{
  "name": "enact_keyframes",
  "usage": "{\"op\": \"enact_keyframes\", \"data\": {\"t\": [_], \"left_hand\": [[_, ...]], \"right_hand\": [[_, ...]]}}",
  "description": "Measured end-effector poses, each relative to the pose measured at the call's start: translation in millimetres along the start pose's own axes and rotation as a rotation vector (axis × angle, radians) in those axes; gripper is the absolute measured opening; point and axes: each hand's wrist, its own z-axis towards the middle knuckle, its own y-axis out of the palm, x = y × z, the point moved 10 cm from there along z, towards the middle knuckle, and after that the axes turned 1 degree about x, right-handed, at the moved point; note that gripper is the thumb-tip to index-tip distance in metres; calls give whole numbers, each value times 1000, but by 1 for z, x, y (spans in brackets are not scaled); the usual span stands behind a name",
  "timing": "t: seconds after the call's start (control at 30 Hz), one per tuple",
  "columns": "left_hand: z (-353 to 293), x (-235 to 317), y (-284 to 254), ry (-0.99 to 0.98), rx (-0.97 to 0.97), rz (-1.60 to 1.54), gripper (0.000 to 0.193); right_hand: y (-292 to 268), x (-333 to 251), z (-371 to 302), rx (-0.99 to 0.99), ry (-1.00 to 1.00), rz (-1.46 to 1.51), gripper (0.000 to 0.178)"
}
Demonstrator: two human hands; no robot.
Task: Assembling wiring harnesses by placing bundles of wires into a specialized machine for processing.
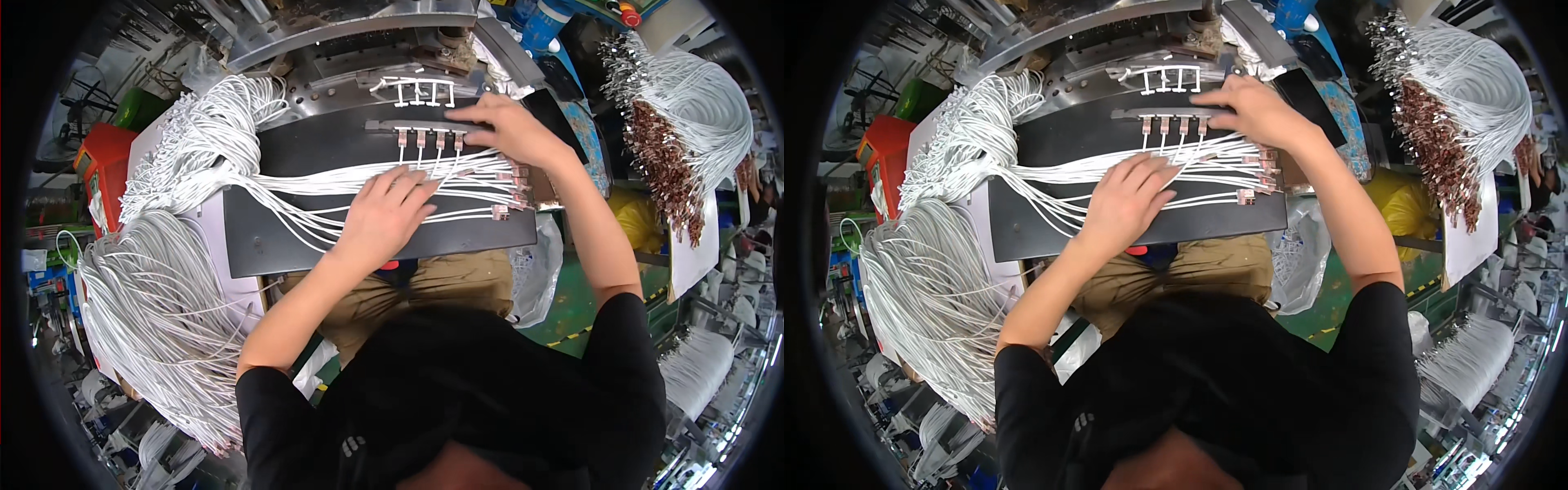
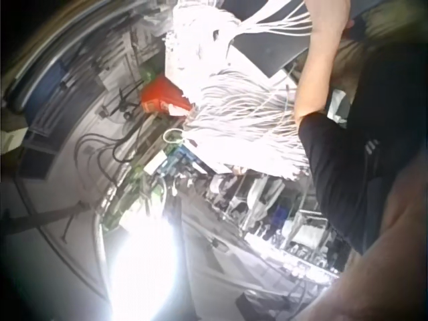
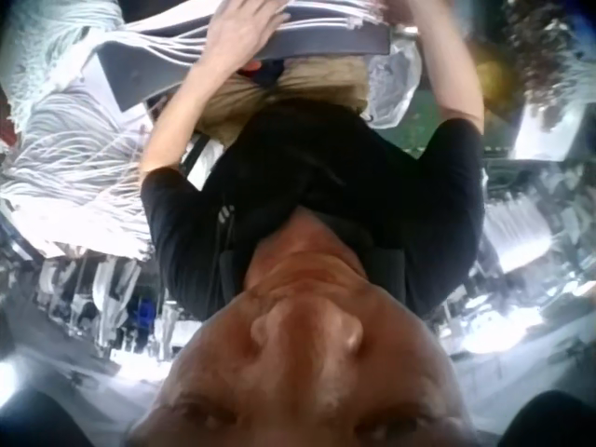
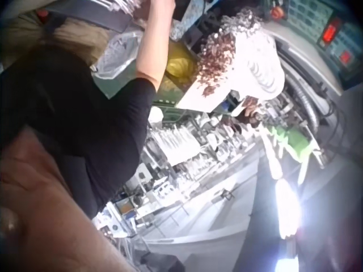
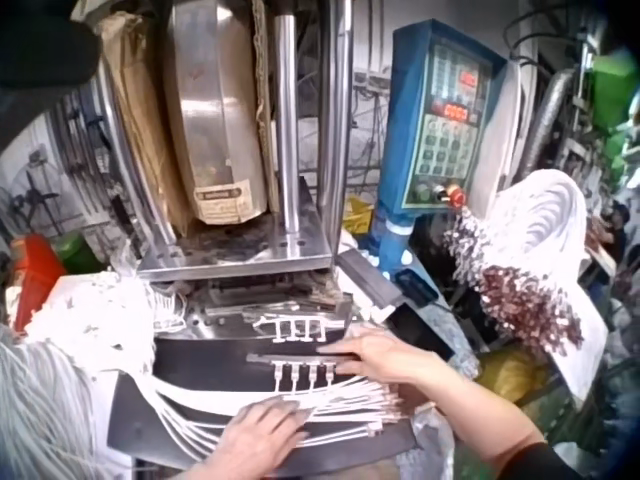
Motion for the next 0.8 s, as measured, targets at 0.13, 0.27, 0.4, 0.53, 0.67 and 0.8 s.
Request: {"op": "enact_keyframes", "data": {"t": [0.13, 0.27, 0.4, 0.53, 0.67, 0.8], "left_hand": [[10, -13, 15, -105, -36, -38, 17], [9, -50, 18, -250, -106, 38, 17], [26, -89, 13, -280, -83, 139, 23], [77, -127, 10, -316, -81, 168, 24], [105, -161, 20, -387, -137, 205, 18], [112, -185, 30, -557, -304, 116, 26]], "right_hand": [[9, -8, 6, 117, -91, 41, 28], [-7, -7, 54, 450, -191, 166, 27], [-24, 19, 129, 584, -88, 197, 34], [-35, 53, 196, 549, 40, 241, 34], [-32, 78, 232, 499, 121, 169, 28], [-25, 81, 222, 603, 22, 173, 27]]}}
